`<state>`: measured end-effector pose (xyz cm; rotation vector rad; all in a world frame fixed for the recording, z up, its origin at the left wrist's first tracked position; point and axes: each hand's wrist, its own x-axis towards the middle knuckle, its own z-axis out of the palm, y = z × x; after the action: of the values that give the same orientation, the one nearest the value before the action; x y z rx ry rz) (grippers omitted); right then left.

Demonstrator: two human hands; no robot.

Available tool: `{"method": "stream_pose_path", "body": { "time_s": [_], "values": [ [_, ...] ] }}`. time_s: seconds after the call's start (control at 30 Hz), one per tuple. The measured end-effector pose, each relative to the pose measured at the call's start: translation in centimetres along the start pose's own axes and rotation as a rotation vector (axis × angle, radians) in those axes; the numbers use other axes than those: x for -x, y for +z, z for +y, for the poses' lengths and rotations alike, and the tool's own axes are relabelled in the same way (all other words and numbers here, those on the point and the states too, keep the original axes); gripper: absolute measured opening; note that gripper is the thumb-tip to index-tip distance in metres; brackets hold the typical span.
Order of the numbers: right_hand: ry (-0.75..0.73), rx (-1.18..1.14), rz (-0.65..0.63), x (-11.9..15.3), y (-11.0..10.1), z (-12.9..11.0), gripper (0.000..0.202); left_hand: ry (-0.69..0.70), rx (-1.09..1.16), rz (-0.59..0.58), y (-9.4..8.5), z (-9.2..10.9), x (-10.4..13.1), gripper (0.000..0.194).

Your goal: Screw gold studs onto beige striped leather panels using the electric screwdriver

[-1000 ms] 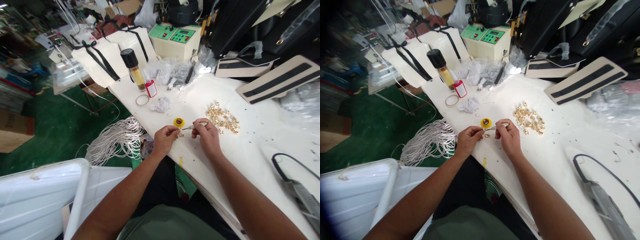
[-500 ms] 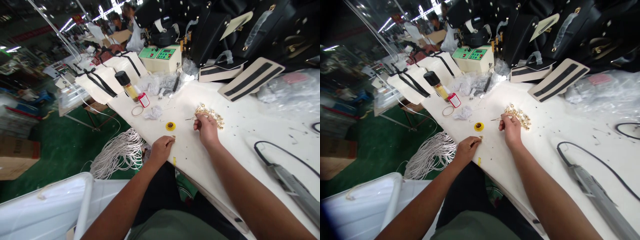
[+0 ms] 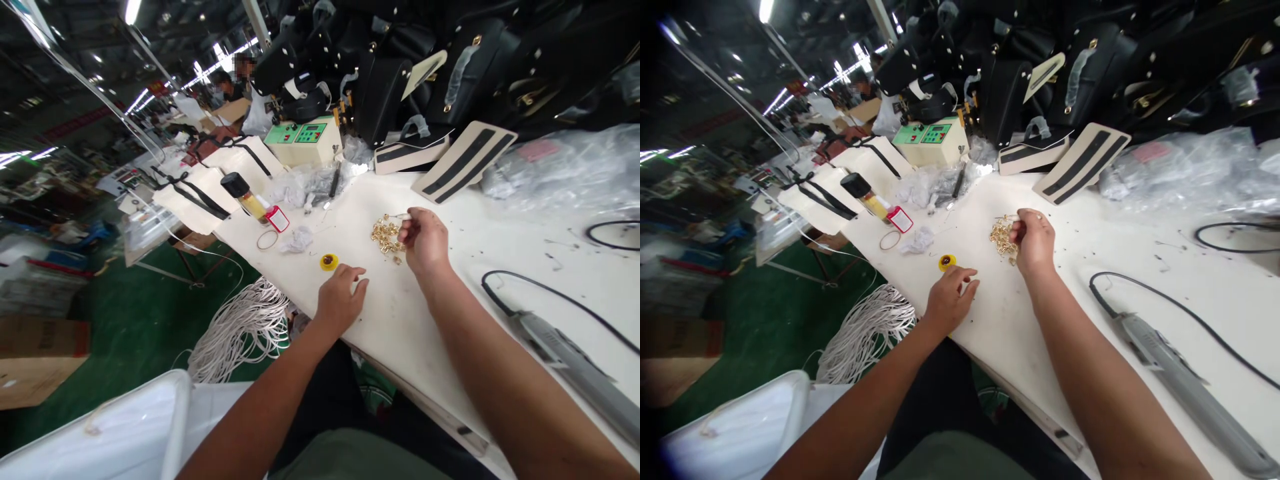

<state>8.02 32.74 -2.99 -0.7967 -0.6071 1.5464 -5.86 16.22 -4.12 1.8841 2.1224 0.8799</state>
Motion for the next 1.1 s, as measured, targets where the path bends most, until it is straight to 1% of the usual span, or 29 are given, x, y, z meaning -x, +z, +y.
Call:
{"method": "stream_pose_path", "body": {
  "time_s": [0.07, 0.13, 0.23, 0.33, 0.4, 0.5, 0.6, 0.7, 0.8, 0.87, 0.93, 1.0, 1.1],
  "values": [
    [-0.025, -0.015, 0.026, -0.6, -0.4, -0.8, 0.012, 0.016, -0.067, -0.094, 1.3, 2.0, -1.7, 0.025],
    [-0.035, -0.023, 0.039, -1.0, -0.6, -1.2, 0.011, -0.003, -0.151, -0.150, 2.7, 3.6, -3.5, 0.030],
    [-0.029, -0.035, 0.035, -1.1, -0.7, -1.3, 0.011, -0.043, -0.260, -0.191, 4.6, 4.8, -5.6, 0.034],
    [-0.018, -0.023, 0.023, -1.0, -0.5, -1.0, 0.013, -0.075, -0.299, -0.200, 5.9, 4.9, -6.7, 0.030],
    [-0.011, -0.010, 0.019, -1.0, -0.5, -0.8, 0.014, -0.089, -0.269, -0.179, 6.4, 4.7, -6.9, 0.027],
    [0.003, 0.003, 0.021, -1.0, -0.5, -0.4, 0.014, -0.103, -0.181, -0.127, 6.7, 4.1, -6.6, 0.019],
    [0.002, 0.030, 0.011, -0.7, -0.4, -0.1, 0.015, -0.076, -0.079, -0.076, 6.7, 3.3, -5.9, 0.010],
    [0.005, 0.095, -0.067, 0.3, 0.1, 0.4, 0.016, -0.033, 0.031, -0.018, 6.5, 2.5, -4.9, 0.007],
    [0.040, 0.245, -0.202, 1.8, 0.6, 1.3, 0.021, -0.028, 0.134, 0.049, 5.7, 2.3, -3.5, 0.005],
    [0.053, 0.391, -0.315, 2.9, 0.9, 2.1, 0.027, -0.035, 0.218, 0.095, 4.6, 2.3, -2.1, 0.006],
    [0.053, 0.546, -0.425, 3.7, 1.0, 3.0, 0.034, -0.041, 0.325, 0.134, 3.0, 1.9, -0.5, 0.010],
    [0.058, 0.685, -0.506, 4.4, 1.1, 4.0, 0.038, -0.088, 0.432, 0.171, 1.3, 0.9, 1.0, 0.011],
    [0.056, 0.837, -0.542, 5.0, 1.3, 5.5, 0.044, -0.279, 0.579, 0.256, -1.0, -2.1, 2.2, 0.014]
  ]
}}
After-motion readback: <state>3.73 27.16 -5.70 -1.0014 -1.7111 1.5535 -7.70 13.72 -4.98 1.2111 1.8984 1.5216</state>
